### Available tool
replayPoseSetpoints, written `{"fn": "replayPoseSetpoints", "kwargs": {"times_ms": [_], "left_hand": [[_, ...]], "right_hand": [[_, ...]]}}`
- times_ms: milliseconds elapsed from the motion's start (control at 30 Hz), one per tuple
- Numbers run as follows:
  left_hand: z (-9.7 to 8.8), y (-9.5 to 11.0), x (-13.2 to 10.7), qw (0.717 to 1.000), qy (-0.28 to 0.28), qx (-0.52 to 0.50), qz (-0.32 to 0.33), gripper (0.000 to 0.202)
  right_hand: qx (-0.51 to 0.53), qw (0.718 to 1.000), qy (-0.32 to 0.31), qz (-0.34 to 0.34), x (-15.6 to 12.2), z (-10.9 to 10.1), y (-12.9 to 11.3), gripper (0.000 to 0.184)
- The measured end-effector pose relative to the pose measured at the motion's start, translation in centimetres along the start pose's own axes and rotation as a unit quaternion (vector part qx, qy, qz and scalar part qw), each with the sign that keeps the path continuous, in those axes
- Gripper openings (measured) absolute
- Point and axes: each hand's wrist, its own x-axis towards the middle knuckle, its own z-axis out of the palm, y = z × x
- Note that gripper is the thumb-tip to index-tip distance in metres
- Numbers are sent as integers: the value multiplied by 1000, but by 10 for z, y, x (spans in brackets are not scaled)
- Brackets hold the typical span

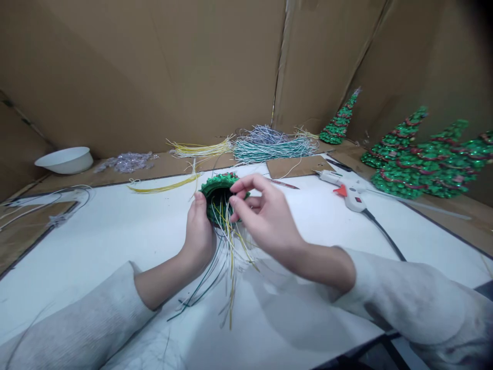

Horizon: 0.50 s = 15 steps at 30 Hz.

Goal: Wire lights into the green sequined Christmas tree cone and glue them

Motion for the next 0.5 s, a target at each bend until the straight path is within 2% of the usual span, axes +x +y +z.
{"fn": "replayPoseSetpoints", "kwargs": {"times_ms": [100,200,367,500], "left_hand": [[0,-3,2,1000,11,-5,-1,47],[-1,-4,4,999,35,12,-19,50],[-5,-6,6,998,40,16,-40,52],[-6,-7,7,999,40,23,-20,52]], "right_hand": [[-14,1000,23,-1,17,-26,-20,5],[-24,999,20,33,26,-50,-28,7],[-36,990,54,124,27,-81,-17,2],[-63,981,27,181,27,-97,-3,12]]}}
